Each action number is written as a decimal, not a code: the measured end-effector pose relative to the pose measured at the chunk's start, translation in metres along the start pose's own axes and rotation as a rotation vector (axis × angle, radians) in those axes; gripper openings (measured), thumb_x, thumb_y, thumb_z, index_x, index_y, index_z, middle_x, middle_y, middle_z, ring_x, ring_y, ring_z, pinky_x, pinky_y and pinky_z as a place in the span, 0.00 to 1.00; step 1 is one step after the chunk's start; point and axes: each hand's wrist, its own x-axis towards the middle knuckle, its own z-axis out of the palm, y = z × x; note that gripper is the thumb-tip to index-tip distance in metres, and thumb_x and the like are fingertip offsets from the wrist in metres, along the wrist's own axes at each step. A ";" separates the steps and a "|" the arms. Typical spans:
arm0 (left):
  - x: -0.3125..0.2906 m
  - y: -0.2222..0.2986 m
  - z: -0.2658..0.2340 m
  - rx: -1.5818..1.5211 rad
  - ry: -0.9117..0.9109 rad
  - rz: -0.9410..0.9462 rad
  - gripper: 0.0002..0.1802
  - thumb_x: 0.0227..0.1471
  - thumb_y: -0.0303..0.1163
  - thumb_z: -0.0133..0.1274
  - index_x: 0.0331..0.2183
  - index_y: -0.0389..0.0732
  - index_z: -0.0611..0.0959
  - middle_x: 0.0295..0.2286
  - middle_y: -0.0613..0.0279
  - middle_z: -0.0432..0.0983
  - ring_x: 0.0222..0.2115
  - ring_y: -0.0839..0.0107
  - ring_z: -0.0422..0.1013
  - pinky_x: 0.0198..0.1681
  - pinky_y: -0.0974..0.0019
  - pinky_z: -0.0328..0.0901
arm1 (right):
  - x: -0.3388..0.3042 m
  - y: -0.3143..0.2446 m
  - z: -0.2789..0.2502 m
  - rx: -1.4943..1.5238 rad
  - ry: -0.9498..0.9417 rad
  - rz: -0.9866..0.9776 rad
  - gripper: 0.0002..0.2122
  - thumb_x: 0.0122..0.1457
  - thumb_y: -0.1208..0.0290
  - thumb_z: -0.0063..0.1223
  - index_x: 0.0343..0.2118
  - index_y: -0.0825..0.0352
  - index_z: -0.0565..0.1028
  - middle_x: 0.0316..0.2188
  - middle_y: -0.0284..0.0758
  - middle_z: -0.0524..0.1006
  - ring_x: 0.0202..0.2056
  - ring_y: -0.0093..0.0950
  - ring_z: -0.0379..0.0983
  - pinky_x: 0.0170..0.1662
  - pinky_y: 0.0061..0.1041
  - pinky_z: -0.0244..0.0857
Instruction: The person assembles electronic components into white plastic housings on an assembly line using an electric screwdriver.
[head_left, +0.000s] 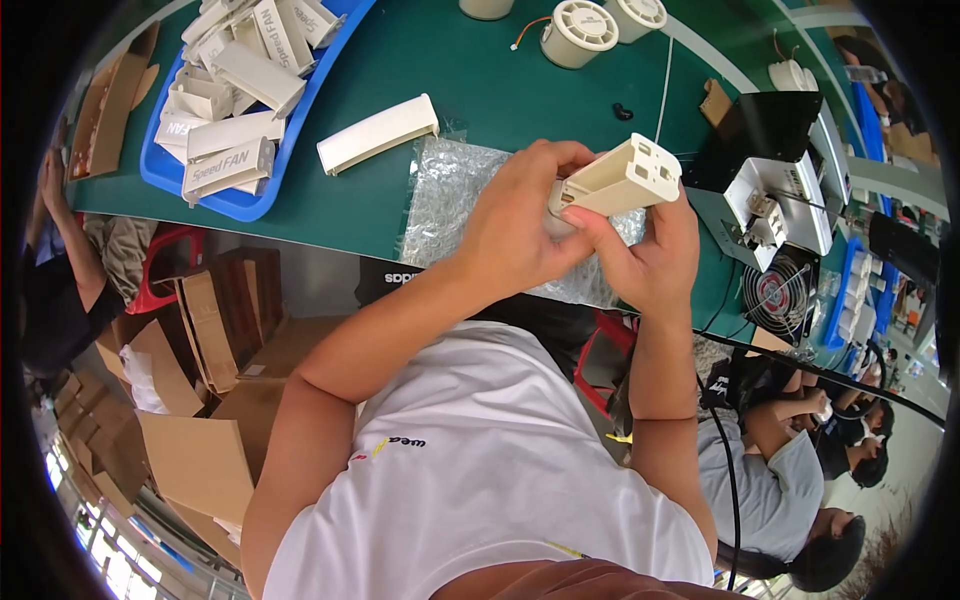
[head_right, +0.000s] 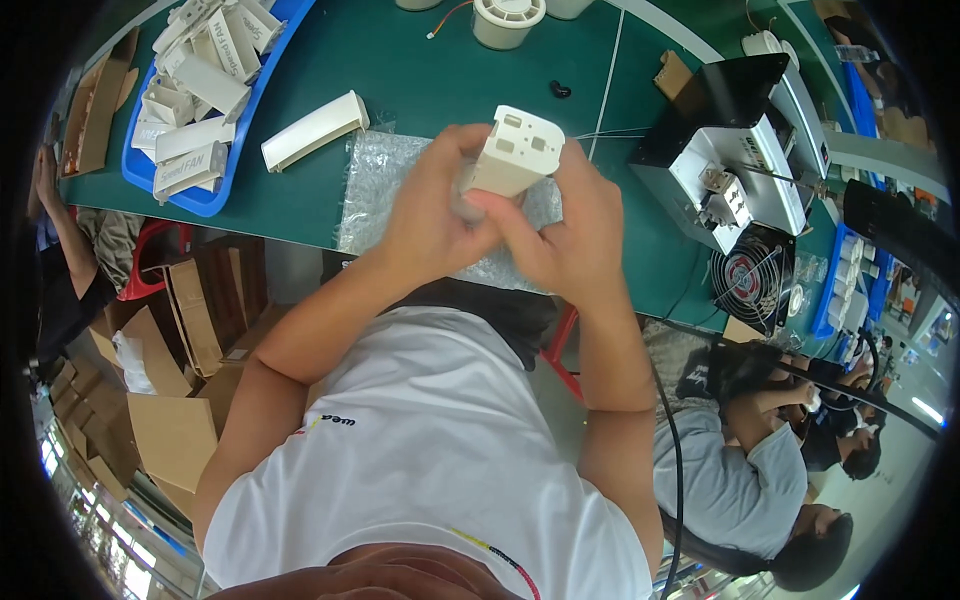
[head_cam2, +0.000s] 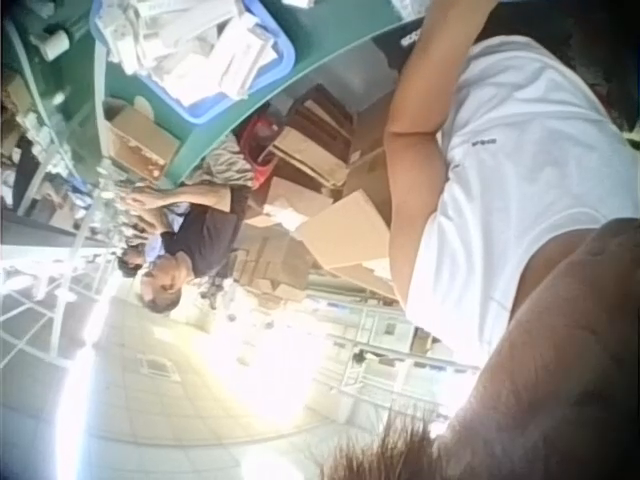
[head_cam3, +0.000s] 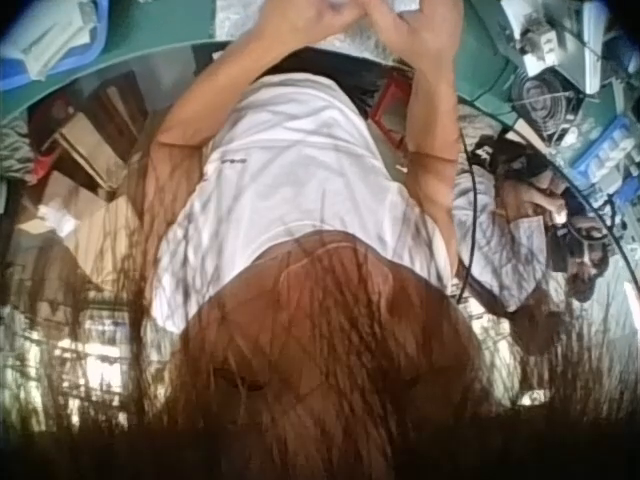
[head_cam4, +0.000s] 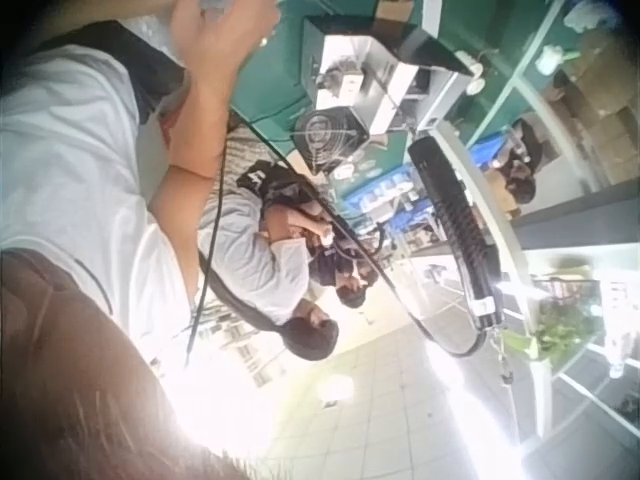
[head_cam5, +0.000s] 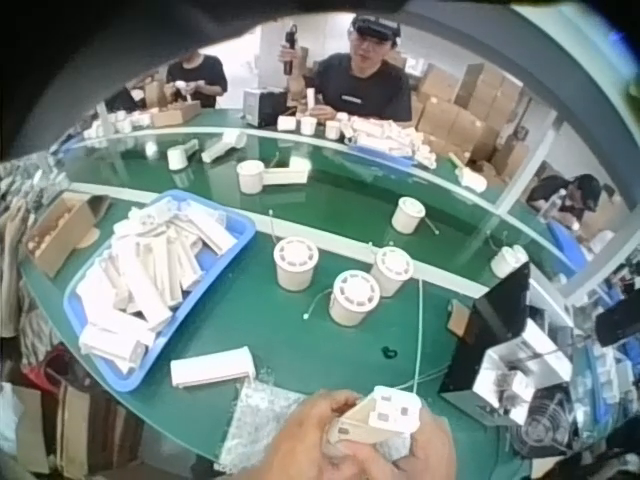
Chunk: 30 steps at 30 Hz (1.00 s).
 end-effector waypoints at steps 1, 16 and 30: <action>0.000 0.001 -0.001 -0.011 -0.016 -0.029 0.37 0.38 0.32 0.67 0.51 0.39 0.70 0.39 0.54 0.73 0.39 0.53 0.70 0.44 0.56 0.66 | 0.001 0.001 0.001 0.050 -0.001 0.019 0.20 0.48 0.72 0.69 0.43 0.71 0.75 0.34 0.39 0.82 0.34 0.33 0.81 0.37 0.24 0.71; 0.012 0.015 -0.052 -0.239 -0.410 0.021 0.09 0.49 0.23 0.60 0.36 0.38 0.83 0.48 0.54 0.74 0.49 0.61 0.72 0.51 0.62 0.67 | -0.029 0.016 -0.002 0.333 0.019 0.073 0.20 0.40 0.76 0.74 0.39 0.70 0.78 0.37 0.39 0.81 0.42 0.30 0.78 0.45 0.28 0.71; 0.010 0.016 0.005 0.164 0.000 0.306 0.07 0.49 0.19 0.56 0.32 0.38 0.75 0.36 0.53 0.76 0.37 0.55 0.70 0.43 0.59 0.63 | 0.043 -0.044 -0.155 -0.352 1.182 -0.319 0.40 0.45 0.74 0.73 0.59 0.71 0.58 0.48 0.41 0.69 0.47 0.30 0.68 0.46 0.28 0.67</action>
